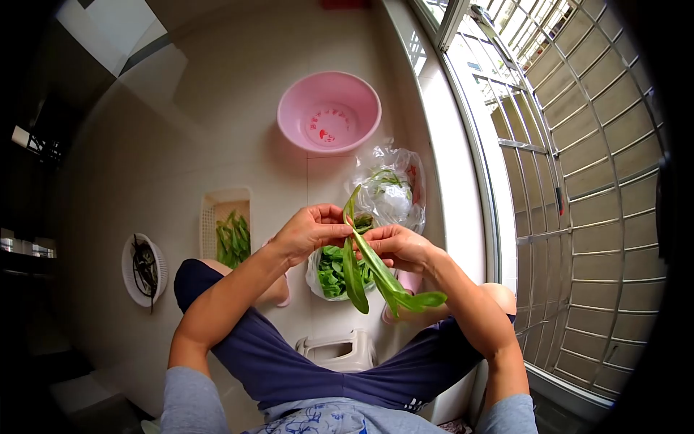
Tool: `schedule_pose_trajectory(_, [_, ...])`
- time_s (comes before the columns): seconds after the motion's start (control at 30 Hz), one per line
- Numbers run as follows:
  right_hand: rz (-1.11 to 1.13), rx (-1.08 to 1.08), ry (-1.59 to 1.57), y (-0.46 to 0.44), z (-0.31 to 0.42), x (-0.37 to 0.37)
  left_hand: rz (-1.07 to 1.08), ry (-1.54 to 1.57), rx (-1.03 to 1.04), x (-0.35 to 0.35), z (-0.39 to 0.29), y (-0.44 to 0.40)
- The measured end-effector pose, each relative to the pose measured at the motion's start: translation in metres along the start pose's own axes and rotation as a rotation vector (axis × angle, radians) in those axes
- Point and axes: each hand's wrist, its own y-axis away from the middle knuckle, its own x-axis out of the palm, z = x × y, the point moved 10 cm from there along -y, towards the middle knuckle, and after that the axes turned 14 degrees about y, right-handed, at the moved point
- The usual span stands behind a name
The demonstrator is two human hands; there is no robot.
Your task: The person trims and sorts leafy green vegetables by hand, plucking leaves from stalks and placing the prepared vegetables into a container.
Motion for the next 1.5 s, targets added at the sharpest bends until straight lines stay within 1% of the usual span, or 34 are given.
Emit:
schedule_pose_trajectory(0.07, [0.003, 0.019, -0.056, -0.003, -0.007, 0.002, 0.032, 0.019, 0.023, 0.004, -0.002, 0.001])
schedule_pose_trajectory(0.17, [-0.034, -0.010, -0.035, -0.006, -0.009, 0.004, 0.052, 0.047, 0.037, 0.010, -0.003, 0.002])
schedule_pose_trajectory(0.23, [-0.040, -0.038, -0.028, -0.006, -0.004, 0.006, 0.059, -0.043, 0.134, 0.013, -0.013, 0.003])
schedule_pose_trajectory(0.27, [-0.040, -0.056, -0.022, -0.008, -0.003, 0.006, 0.073, -0.044, 0.135, 0.015, -0.012, 0.004])
schedule_pose_trajectory(0.33, [-0.071, -0.042, -0.042, -0.006, -0.002, 0.006, 0.021, -0.140, 0.245, 0.013, -0.021, 0.005])
schedule_pose_trajectory(0.4, [-0.021, -0.074, -0.053, -0.008, -0.004, 0.005, 0.030, -0.121, 0.269, 0.016, -0.023, 0.008])
schedule_pose_trajectory(0.47, [-0.063, -0.078, -0.100, -0.003, 0.002, 0.008, 0.040, -0.097, 0.282, 0.016, -0.023, 0.008])
schedule_pose_trajectory(0.57, [-0.003, -0.140, -0.064, -0.002, 0.006, 0.007, 0.055, -0.061, 0.296, 0.020, -0.023, 0.006])
schedule_pose_trajectory(0.7, [-0.075, -0.160, -0.061, 0.000, 0.002, -0.007, 0.049, -0.145, 0.353, 0.027, -0.023, 0.003])
schedule_pose_trajectory(0.73, [-0.078, -0.169, -0.058, 0.000, 0.001, -0.009, 0.015, -0.166, 0.374, 0.026, -0.023, 0.001])
schedule_pose_trajectory(0.77, [-0.129, -0.161, -0.061, 0.000, -0.002, -0.016, -0.020, -0.187, 0.394, 0.025, -0.023, 0.001])
schedule_pose_trajectory(0.83, [-0.223, -0.156, -0.091, 0.004, -0.006, -0.026, -0.014, -0.191, 0.401, 0.028, -0.020, -0.002])
schedule_pose_trajectory(0.93, [-0.255, -0.173, -0.085, 0.007, -0.010, -0.034, -0.016, -0.207, 0.416, 0.029, -0.014, -0.007])
schedule_pose_trajectory(1.07, [-0.369, -0.182, -0.034, 0.013, -0.012, -0.044, -0.004, -0.234, 0.413, 0.032, -0.009, -0.014])
schedule_pose_trajectory(1.13, [-0.350, -0.204, -0.061, 0.012, -0.014, -0.045, 0.023, -0.315, 0.399, 0.037, -0.008, -0.016])
schedule_pose_trajectory(1.2, [-0.335, -0.191, -0.067, 0.013, -0.015, -0.044, 0.045, -0.309, 0.389, 0.037, -0.009, -0.018])
schedule_pose_trajectory(1.27, [-0.335, -0.193, -0.094, 0.014, -0.016, -0.045, 0.047, -0.218, 0.329, 0.032, -0.005, -0.022])
schedule_pose_trajectory(1.37, [-0.294, -0.252, -0.103, 0.014, -0.010, -0.044, 0.041, -0.170, 0.349, 0.033, -0.006, -0.021])
schedule_pose_trajectory(1.43, [-0.322, -0.252, -0.174, 0.013, -0.012, -0.047, 0.039, -0.164, 0.364, 0.035, -0.008, -0.021])
schedule_pose_trajectory(1.47, [-0.374, -0.228, -0.177, 0.013, -0.016, -0.053, 0.032, -0.153, 0.383, 0.035, -0.011, -0.019])
schedule_pose_trajectory(1.5, [-0.417, -0.247, -0.044, 0.016, -0.012, -0.058, 0.017, -0.121, 0.387, 0.032, -0.013, -0.019])
